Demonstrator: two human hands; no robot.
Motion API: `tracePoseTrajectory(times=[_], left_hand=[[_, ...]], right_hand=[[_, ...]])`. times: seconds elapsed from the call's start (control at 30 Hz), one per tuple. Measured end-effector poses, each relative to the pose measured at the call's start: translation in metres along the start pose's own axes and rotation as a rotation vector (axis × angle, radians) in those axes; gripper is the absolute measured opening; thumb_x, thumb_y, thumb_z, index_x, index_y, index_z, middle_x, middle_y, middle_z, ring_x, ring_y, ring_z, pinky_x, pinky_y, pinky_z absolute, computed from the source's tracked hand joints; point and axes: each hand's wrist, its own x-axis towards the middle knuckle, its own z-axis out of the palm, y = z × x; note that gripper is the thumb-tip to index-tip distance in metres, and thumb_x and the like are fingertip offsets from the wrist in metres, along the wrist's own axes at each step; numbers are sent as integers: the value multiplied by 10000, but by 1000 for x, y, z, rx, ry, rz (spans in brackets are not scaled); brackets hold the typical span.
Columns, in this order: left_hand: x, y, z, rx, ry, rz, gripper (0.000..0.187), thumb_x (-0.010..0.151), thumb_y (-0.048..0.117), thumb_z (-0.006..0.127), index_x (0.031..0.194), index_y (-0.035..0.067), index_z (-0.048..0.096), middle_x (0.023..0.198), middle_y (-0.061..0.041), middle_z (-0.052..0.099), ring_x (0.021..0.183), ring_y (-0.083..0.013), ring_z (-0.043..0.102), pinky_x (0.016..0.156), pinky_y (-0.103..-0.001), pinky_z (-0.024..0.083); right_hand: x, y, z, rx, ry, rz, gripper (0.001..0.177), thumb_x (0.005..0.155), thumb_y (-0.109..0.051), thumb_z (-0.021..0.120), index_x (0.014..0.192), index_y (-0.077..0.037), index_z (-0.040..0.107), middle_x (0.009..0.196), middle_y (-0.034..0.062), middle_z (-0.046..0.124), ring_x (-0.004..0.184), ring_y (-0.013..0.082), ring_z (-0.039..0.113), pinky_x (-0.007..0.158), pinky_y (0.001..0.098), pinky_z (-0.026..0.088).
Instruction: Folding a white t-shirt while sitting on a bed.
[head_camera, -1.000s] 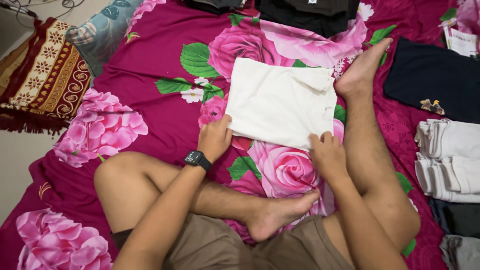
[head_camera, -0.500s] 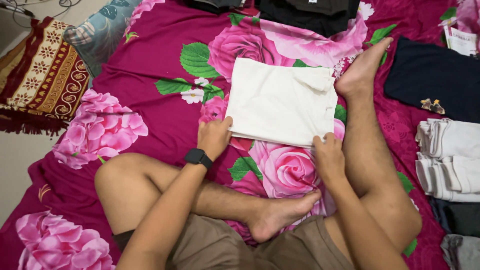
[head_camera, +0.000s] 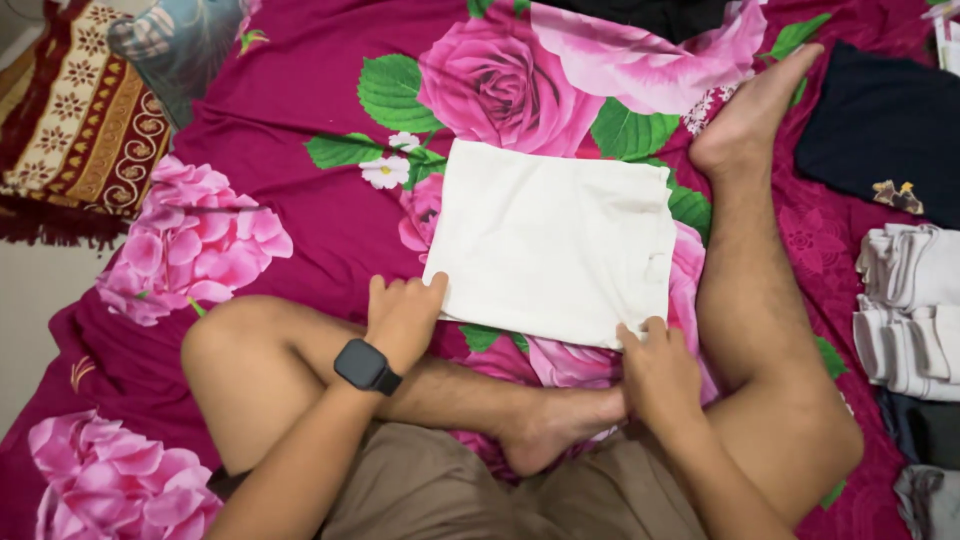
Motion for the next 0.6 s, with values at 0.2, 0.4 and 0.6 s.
tracePoseTrajectory(times=[0.2,0.4,0.6], left_hand=[[8,1,17,81,-183,-70,111,901,120,592,1012,115,600,750,-101,717,729,-322,714,710,-513,464],[68,-28,-12,-260,-711,-8,368,926,421,654,1123,111,638,1040,-192,703,974,-412,684,797,-578,521],[157,-42,17,-324,110,73,318,943,286,670,1225,141,675,1125,-139,676,1072,-387,594,859,-565,453]], right_hand=[[5,-7,-7,-338,-100,-114,477,766,-120,642,1234,-109,730,1026,103,621,957,325,618,812,494,528],[68,62,13,-341,-569,-250,398,884,-256,645,1250,-105,688,1098,168,637,1005,376,631,792,542,528],[157,85,12,211,353,-61,274,987,-194,721,1202,-24,714,1108,231,666,1076,402,618,947,491,497]])
